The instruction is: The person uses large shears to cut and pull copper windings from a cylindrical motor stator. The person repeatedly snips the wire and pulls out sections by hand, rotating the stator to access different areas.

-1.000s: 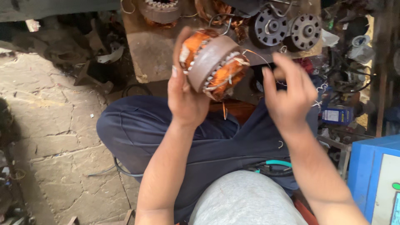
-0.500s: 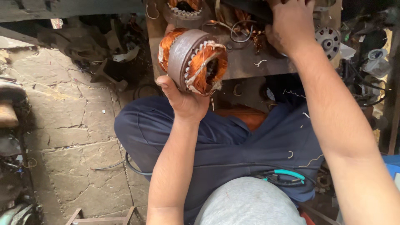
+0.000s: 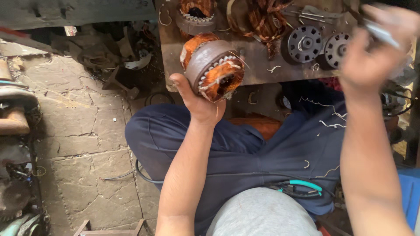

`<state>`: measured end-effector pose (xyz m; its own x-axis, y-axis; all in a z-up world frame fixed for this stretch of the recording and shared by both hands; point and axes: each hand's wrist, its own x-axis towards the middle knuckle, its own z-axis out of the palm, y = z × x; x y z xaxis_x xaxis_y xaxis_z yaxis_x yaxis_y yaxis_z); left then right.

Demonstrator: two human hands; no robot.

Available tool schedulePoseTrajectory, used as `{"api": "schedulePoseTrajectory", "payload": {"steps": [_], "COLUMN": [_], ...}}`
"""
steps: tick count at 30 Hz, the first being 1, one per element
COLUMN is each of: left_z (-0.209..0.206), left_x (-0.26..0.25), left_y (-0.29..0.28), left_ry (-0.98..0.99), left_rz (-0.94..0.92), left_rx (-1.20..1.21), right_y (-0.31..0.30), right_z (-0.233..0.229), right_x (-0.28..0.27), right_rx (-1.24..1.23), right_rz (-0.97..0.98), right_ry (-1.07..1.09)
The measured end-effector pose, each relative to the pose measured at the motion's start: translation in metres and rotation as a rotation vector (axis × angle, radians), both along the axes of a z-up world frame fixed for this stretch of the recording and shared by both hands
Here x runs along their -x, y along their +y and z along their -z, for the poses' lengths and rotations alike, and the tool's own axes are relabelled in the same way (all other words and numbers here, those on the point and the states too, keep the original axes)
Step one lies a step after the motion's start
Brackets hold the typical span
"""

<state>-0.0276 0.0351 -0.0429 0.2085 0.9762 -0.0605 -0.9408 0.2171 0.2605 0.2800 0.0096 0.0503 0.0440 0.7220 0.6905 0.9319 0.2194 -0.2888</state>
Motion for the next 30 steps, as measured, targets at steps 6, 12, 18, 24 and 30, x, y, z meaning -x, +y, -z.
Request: {"api": "schedulePoseTrajectory", "payload": {"steps": [6,12,18,24,30], "left_z": [-0.003,-0.016,-0.029,-0.028,-0.026], "left_x": [-0.016,-0.030,-0.028,-0.026,-0.026], "left_y": [-0.001,-0.008,-0.008,-0.004,-0.003], "left_ry": [0.089,0.110,0.212,0.205,0.166], "left_rz": [-0.002,0.064,0.034,0.095,0.150], "left_rx": [-0.039,-0.097,-0.202,-0.206,-0.158], "right_y": [-0.139,-0.151,-0.125,-0.111,-0.109], "right_z": [-0.038,-0.032,-0.071,-0.073,-0.076], "right_x": [0.054,0.107,0.131,0.144,0.148], "right_rx": [-0.008,0.041,0.177,0.256,0.304], "right_rz": [-0.272,-0.542,-0.466,-0.444,-0.431], "right_ry": [1.039,0.375,-0.198,-0.314,-0.347]}}
